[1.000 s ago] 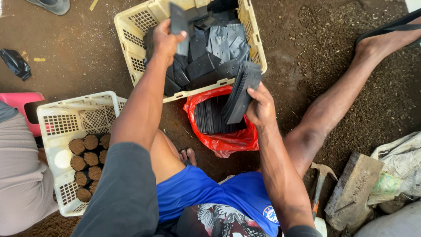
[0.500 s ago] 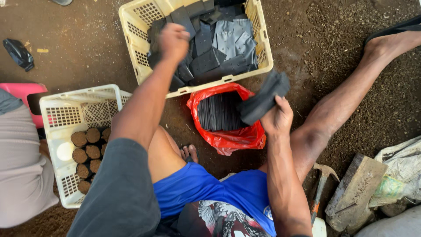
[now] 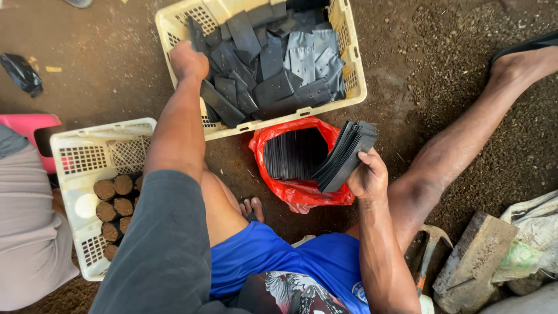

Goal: The person sits on the ground and transfers black plastic sheets from a beige crate into a red plastic bag. They pick up stacks of sheets, align them, and place them into the bag repeatedly.

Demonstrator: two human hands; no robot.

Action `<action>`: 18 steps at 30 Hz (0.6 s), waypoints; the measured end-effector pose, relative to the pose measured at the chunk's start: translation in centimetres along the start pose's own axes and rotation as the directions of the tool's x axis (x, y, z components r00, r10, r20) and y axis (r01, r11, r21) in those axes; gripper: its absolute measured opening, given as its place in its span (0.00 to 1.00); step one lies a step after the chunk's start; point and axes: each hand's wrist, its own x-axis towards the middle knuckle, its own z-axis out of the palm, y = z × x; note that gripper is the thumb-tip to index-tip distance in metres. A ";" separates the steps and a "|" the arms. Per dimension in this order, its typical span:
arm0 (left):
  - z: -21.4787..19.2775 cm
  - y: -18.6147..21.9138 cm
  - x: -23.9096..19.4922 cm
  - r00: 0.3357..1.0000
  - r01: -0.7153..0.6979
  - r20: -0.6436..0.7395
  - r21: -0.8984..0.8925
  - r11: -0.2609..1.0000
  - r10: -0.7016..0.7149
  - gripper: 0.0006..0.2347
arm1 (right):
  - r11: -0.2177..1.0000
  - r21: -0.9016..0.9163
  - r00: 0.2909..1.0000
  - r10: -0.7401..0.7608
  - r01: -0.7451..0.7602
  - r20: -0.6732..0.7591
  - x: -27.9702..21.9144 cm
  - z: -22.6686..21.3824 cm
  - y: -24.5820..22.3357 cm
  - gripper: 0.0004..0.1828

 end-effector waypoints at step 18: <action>-5.3 14.9 -29.6 0.320 -0.453 0.141 -0.846 0.282 0.937 0.12 | 0.873 -0.408 0.962 -0.268 0.268 0.060 -0.1 6.6 -3.8 0.23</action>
